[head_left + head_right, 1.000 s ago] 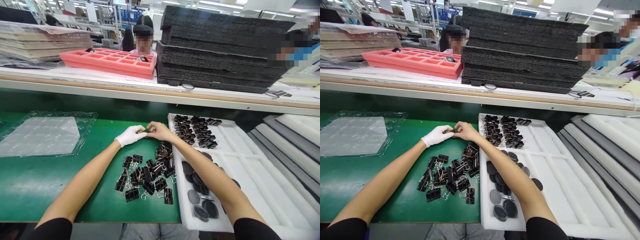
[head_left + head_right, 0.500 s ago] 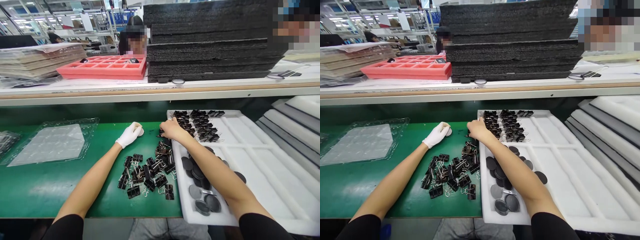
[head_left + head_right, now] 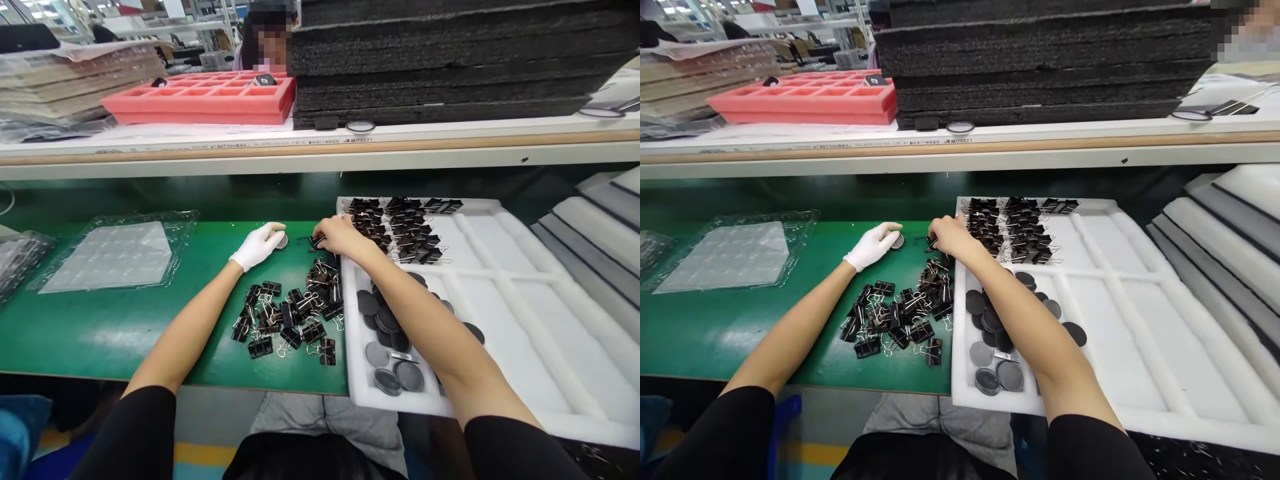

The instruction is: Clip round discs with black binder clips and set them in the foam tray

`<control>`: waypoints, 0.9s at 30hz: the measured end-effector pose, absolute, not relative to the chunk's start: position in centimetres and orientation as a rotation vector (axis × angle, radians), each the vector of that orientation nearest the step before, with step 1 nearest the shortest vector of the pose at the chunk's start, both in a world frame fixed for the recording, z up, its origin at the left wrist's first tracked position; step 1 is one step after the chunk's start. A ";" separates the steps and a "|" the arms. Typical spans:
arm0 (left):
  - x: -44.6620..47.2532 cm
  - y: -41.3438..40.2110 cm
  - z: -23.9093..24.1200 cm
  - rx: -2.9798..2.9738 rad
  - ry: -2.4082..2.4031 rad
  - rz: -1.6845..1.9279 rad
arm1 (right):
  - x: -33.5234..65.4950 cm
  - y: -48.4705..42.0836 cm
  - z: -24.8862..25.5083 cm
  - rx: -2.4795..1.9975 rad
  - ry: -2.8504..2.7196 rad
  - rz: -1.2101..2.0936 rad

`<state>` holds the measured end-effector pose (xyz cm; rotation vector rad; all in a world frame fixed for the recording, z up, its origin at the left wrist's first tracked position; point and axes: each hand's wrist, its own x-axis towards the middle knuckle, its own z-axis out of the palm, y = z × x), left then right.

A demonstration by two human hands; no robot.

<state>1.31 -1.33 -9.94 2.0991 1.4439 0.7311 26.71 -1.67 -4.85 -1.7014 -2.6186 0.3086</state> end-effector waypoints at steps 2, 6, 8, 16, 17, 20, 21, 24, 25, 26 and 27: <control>1.3 -1.3 -10.0 2.099 1.433 0.744 | 26.7 -1.7 -4.7 -1.706 -2.600 0.338; 1.3 -1.3 -10.0 2.087 1.421 0.742 | 26.9 -1.8 -4.4 -1.691 -2.571 0.398; 1.3 -1.3 -10.0 2.090 1.419 0.740 | 27.0 -1.8 -4.5 -1.672 -2.573 0.408; 1.4 -1.5 -9.8 2.120 1.408 0.760 | 27.7 -1.4 -5.0 -1.636 -2.552 0.440; 1.4 -1.5 -9.7 2.107 1.415 0.783 | 27.7 -1.4 -5.0 -1.633 -2.565 0.428; 1.4 -1.3 -9.7 2.039 1.473 0.887 | 27.6 -1.4 -5.0 -1.588 -2.595 0.398; 1.4 -1.2 -9.8 2.017 1.504 0.914 | 27.5 -1.4 -5.1 -1.565 -2.593 0.406; 1.5 -1.1 -10.0 1.996 1.591 0.926 | 26.9 -1.3 -5.6 -1.483 -2.581 0.453; 1.6 -1.2 -10.1 1.999 1.617 0.911 | 26.7 -1.3 -5.8 -1.460 -2.581 0.456; 1.8 -1.2 -10.1 2.004 1.641 0.890 | 26.5 -1.2 -6.0 -1.443 -2.579 0.454; 1.9 -1.3 -10.1 2.009 1.663 0.867 | 26.3 -1.1 -6.1 -1.439 -2.575 0.450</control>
